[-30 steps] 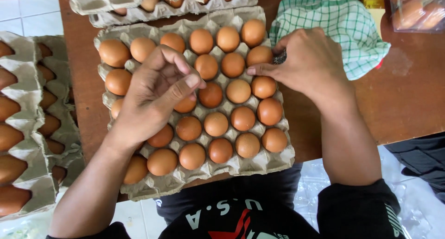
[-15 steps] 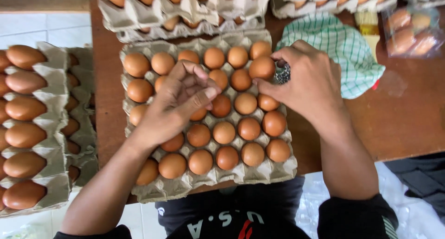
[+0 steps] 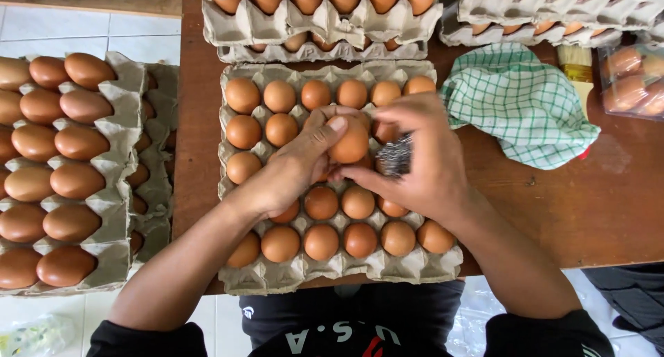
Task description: Cleaning individual eggs in a tray using a steel wool scrubber to remove dirt and stains.
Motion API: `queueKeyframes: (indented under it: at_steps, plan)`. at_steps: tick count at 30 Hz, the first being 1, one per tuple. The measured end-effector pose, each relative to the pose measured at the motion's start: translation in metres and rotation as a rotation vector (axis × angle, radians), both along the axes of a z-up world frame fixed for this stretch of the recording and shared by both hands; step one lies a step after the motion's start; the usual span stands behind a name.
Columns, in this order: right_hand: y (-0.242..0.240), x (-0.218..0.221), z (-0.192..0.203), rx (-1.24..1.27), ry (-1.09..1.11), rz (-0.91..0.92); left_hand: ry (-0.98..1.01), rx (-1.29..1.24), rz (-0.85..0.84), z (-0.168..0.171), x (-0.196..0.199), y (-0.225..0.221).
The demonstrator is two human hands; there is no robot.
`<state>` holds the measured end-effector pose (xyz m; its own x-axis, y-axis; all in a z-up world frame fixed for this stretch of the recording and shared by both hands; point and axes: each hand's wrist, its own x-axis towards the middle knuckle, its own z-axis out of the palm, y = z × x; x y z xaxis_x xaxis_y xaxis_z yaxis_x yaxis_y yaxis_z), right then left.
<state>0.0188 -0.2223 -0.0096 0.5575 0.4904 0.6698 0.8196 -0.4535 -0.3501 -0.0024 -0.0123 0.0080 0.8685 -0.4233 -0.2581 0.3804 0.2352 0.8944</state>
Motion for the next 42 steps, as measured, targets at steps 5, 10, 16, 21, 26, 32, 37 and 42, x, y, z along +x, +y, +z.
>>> queueKeyframes:
  at_steps: [5,10,16,21,26,32,37,42]
  plan:
    - [-0.004,0.002,-0.002,0.334,0.182,0.105,0.177,-0.454,0.119,-0.013,0.005,0.002]
    - [-0.011,0.002,-0.013,0.087,-0.029,0.196,0.258,-0.45,0.146,-0.018,0.008,0.001]
    - [0.014,-0.008,0.003,-0.089,-0.639,0.134,0.142,-0.316,0.07,-0.033,0.009,0.001]
    - [0.005,-0.002,-0.007,-0.156,-0.553,0.09,0.048,-0.181,0.03,-0.017,0.0,0.0]
    - [0.0,0.014,0.003,-0.111,-0.497,0.135,0.228,-0.21,0.03,-0.016,0.002,-0.001]
    - [-0.008,0.012,-0.002,-0.251,-0.657,0.209,0.268,-0.338,0.148,-0.019,0.006,0.001]
    - [-0.007,0.016,-0.001,-0.046,-0.529,0.126,0.276,-0.201,0.054,-0.013,-0.001,-0.002]
    - [-0.005,0.025,-0.003,-0.057,-0.583,0.214,0.238,-0.273,0.075,-0.017,0.002,0.001]
